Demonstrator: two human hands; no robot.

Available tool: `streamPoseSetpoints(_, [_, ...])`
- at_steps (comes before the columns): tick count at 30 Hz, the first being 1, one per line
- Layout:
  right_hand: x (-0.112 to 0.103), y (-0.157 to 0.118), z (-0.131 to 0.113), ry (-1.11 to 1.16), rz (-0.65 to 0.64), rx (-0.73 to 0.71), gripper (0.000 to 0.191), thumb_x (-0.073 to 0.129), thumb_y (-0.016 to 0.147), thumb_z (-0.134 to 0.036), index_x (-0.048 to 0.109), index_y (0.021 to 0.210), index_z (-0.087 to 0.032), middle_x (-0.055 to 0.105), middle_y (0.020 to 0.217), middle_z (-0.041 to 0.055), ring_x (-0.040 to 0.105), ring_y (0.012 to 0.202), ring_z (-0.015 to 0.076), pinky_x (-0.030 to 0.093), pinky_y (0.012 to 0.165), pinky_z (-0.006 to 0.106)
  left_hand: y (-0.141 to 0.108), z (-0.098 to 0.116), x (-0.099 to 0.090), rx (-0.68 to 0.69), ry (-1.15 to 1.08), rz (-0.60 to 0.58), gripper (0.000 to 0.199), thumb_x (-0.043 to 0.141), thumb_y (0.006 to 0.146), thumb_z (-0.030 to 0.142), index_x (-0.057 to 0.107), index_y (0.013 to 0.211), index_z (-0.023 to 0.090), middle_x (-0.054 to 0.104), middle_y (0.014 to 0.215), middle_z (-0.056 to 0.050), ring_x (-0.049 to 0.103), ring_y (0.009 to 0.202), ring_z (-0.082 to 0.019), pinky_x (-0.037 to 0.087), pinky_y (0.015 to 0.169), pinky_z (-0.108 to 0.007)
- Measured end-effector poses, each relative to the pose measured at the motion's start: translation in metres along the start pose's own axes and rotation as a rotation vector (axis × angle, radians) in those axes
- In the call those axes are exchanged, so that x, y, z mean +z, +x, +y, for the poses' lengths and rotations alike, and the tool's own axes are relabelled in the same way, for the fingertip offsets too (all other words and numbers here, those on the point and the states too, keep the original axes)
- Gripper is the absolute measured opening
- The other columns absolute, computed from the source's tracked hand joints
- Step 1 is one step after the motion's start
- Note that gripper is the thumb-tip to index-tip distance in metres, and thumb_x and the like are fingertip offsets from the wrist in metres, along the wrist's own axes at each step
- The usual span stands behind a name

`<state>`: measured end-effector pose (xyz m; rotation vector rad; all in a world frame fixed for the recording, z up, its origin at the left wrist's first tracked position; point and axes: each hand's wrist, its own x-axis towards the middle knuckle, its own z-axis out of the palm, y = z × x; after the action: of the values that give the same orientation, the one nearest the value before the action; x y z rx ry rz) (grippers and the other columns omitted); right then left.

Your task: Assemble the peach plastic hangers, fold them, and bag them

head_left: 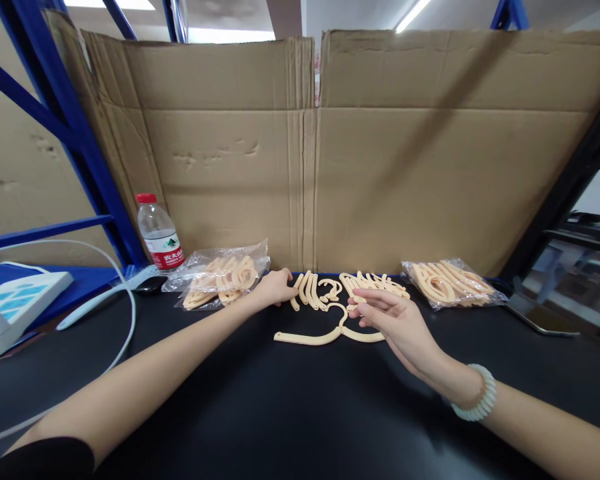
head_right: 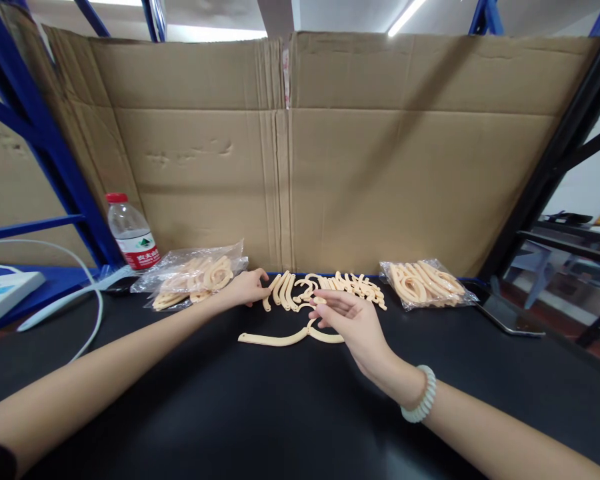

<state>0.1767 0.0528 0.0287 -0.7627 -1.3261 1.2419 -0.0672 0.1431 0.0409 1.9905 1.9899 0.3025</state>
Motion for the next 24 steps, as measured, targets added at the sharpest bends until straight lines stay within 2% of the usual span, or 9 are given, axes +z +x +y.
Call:
streamPoseSetpoints(3, [-0.002,-0.003,0.003,0.067,0.037,0.084,0.03,0.08,0.071,-0.042,0.076,0.09,-0.019,0.072,0.104,0.0091,0.068,0.088,0.0203,0.053,0.071,0.029,0.0,0.003,-0.002,-0.03,0.023,-0.047,0.03,0.058,0.094,0.031,0.057,0.119,0.015,0.064,0.109,-0.008,0.065,0.087,-0.019,0.057,0.074,-0.037])
streamPoseSetpoints(5, [-0.004,-0.003,0.004,0.078,0.058,0.11,0.031,0.078,0.072,-0.045,0.076,0.087,-0.018,0.071,0.102,0.0093,0.068,0.086,0.0193,0.052,0.07,0.028,0.001,0.005,-0.003,-0.045,0.036,-0.059,0.03,0.059,0.094,0.03,0.057,0.119,0.015,0.063,0.112,-0.008,0.065,0.092,-0.02,0.056,0.078,-0.039])
streamPoseSetpoints(10, [-0.008,-0.003,0.005,0.088,0.065,0.077,0.026,0.085,0.065,-0.033,0.071,0.082,-0.018,0.072,0.091,0.0064,0.063,0.081,0.015,0.045,0.062,0.022,-0.004,0.003,-0.019,-0.047,-0.022,-0.081,0.027,0.06,0.093,0.03,0.06,0.115,0.014,0.063,0.113,-0.008,0.064,0.095,-0.021,0.055,0.08,-0.04])
streamPoseSetpoints(13, [-0.008,-0.004,0.006,0.209,0.07,0.118,0.031,0.087,0.061,-0.027,0.062,0.078,-0.02,0.071,0.081,0.0034,0.063,0.086,0.0162,0.042,0.057,0.02,-0.02,0.003,-0.031,0.007,-0.158,-0.077,0.019,0.062,0.091,0.028,0.064,0.102,0.012,0.066,0.1,-0.005,0.065,0.084,-0.018,0.056,0.073,-0.035])
streamPoseSetpoints(15, [-0.007,-0.004,0.007,0.267,0.055,0.157,0.035,0.088,0.06,-0.025,0.063,0.085,-0.02,0.069,0.079,0.0016,0.063,0.081,0.015,0.043,0.059,0.021,-0.037,0.006,-0.033,0.075,-0.303,-0.076,0.012,0.063,0.088,0.023,0.064,0.089,0.011,0.066,0.083,-0.003,0.065,0.074,-0.016,0.055,0.068,-0.031])
streamPoseSetpoints(17, [-0.005,-0.006,0.009,0.298,0.022,0.193,0.043,0.088,0.061,-0.023,0.065,0.098,-0.02,0.068,0.078,-0.0002,0.061,0.076,0.0129,0.047,0.065,0.023,-0.056,0.012,-0.027,0.15,-0.489,-0.063,0.011,0.056,0.089,0.023,0.061,0.09,0.013,0.065,0.08,-0.001,0.066,0.073,-0.015,0.055,0.068,-0.028])
streamPoseSetpoints(19, [-0.003,-0.008,0.01,0.308,-0.031,0.214,0.046,0.087,0.063,-0.021,0.067,0.105,-0.02,0.066,0.079,-0.0011,0.06,0.075,0.011,0.049,0.072,0.024,-0.074,0.02,-0.014,0.226,-0.667,-0.049,0.015,0.054,0.087,0.028,0.056,0.094,0.016,0.065,0.089,-0.002,0.068,0.078,-0.015,0.057,0.071,-0.027])
streamPoseSetpoints(22, [0.0,-0.011,0.012,0.285,-0.107,0.219,0.027,0.085,0.066,-0.021,0.072,0.09,-0.019,0.066,0.088,0.0002,0.059,0.076,0.0094,0.049,0.076,0.024,-0.098,0.028,0.012,0.293,-0.85,-0.037,0.026,0.057,0.085,0.041,0.049,0.095,0.018,0.063,0.086,-0.001,0.067,0.069,-0.013,0.059,0.066,-0.028])
streamPoseSetpoints(24, [0.001,-0.014,0.014,0.271,-0.136,0.221,0.019,0.085,0.066,-0.023,0.072,0.079,-0.018,0.065,0.09,0.0004,0.059,0.076,0.0094,0.049,0.076,0.024,-0.109,0.028,0.027,0.33,-0.955,0.014,0.029,0.056,0.087,0.045,0.045,0.097,0.02,0.062,0.087,0.0,0.066,0.069,-0.012,0.059,0.065,-0.027])
